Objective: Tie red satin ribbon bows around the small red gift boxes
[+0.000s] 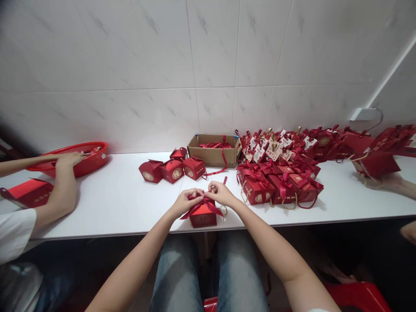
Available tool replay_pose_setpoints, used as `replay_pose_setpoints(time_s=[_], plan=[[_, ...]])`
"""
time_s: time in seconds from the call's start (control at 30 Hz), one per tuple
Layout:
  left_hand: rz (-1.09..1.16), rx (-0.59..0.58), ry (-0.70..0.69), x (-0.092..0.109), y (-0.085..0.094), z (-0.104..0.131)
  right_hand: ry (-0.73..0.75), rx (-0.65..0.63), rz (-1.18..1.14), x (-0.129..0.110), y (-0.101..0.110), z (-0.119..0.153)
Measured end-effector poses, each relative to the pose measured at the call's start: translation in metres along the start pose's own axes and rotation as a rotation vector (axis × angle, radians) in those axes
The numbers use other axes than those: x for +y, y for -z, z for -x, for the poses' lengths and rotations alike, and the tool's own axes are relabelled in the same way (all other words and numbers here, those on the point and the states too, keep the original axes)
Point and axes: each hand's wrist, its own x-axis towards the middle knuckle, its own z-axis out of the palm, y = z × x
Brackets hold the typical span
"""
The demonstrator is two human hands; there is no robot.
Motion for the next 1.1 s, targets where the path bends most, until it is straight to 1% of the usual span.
replay_pose_setpoints(time_s=[0.13,0.27,0.4,0.5,0.57,0.63,0.8,0.93,1.03,1.1], plan=[[0.031,0.045,0.011,-0.001,-0.001,0.001,0.001,-0.005,-0.012,0.003,-0.003,0.004],[0.051,0.05,0.042,-0.003,-0.002,0.001,0.016,0.052,0.035,0.003,-0.004,0.005],[0.031,0.055,0.064,-0.004,-0.003,0.002,-0.003,0.095,0.054,0.004,-0.005,0.004],[0.009,0.065,0.066,-0.003,-0.003,0.003,0.007,0.159,0.036,0.006,-0.007,0.001],[-0.027,0.07,0.065,-0.002,-0.004,0.003,0.013,0.217,0.03,0.008,-0.008,-0.001],[-0.073,0.06,0.053,-0.001,-0.004,0.003,0.003,0.247,0.003,0.01,-0.007,-0.003],[-0.103,0.014,-0.01,-0.002,-0.004,0.002,-0.034,0.227,-0.067,0.01,-0.002,-0.003],[-0.101,-0.015,-0.006,-0.005,-0.004,0.002,-0.068,0.207,-0.083,0.007,0.001,-0.002],[-0.117,-0.029,-0.001,-0.005,-0.003,0.002,-0.04,0.221,-0.054,0.004,0.003,0.0],[-0.137,-0.011,0.016,-0.004,-0.002,0.003,-0.034,0.221,-0.062,0.006,0.005,0.001]])
